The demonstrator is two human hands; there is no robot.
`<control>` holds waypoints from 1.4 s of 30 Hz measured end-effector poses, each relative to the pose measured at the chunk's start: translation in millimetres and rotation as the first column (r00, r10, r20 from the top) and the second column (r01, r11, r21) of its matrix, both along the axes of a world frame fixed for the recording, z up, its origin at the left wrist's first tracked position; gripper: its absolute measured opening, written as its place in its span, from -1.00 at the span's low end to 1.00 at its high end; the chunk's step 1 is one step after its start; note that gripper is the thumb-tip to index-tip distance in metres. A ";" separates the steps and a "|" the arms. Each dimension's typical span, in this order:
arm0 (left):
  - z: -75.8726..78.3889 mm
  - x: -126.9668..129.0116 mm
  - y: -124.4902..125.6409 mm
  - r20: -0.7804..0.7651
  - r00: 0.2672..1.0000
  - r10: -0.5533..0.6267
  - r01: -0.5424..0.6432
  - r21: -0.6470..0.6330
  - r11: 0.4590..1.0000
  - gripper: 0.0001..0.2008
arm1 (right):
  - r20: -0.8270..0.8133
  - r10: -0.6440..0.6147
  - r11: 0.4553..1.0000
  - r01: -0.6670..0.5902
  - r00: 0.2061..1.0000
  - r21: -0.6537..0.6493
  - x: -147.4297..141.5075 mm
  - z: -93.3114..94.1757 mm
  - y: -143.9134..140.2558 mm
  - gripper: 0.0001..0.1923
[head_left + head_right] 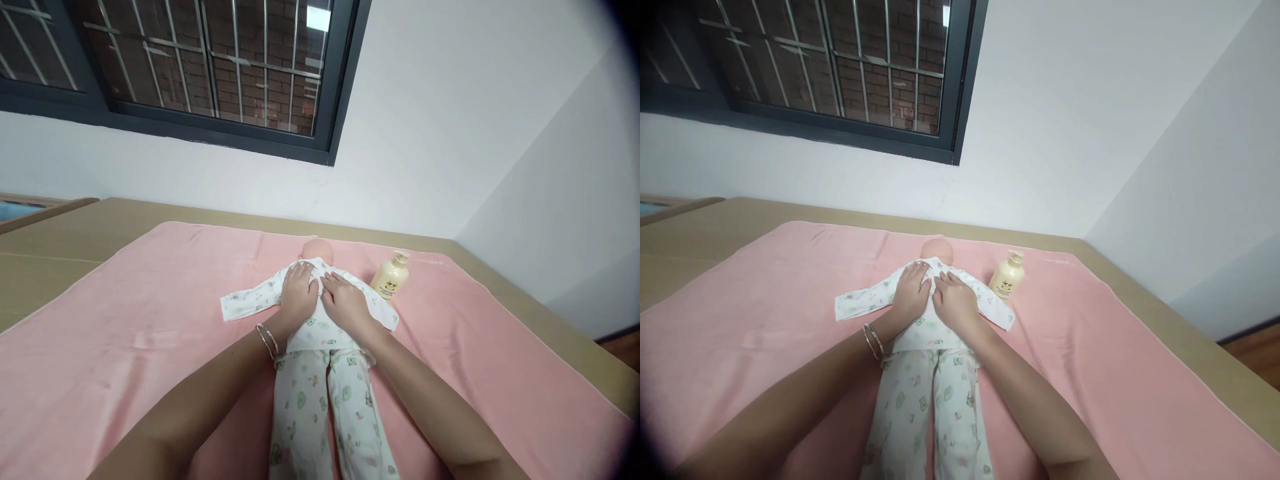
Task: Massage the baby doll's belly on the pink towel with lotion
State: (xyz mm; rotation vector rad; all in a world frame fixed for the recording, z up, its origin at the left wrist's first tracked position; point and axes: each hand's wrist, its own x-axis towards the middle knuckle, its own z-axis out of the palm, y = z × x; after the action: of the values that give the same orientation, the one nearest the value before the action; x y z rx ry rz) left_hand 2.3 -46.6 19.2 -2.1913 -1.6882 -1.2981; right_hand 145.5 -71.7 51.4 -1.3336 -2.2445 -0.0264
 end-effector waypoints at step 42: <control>3.6 1.9 -1.7 0.073 0.997 -0.022 0.025 -0.041 0.999 -0.65 | -0.244 0.079 0.993 -0.099 0.967 -0.071 14.5 -21.9 27.1 -0.49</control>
State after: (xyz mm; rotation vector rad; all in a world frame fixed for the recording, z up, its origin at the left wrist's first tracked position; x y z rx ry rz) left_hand 4.2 -48.4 22.8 -2.2201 -1.7357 -1.3759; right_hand 160.0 -44.6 29.5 -1.2055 -2.1145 0.2508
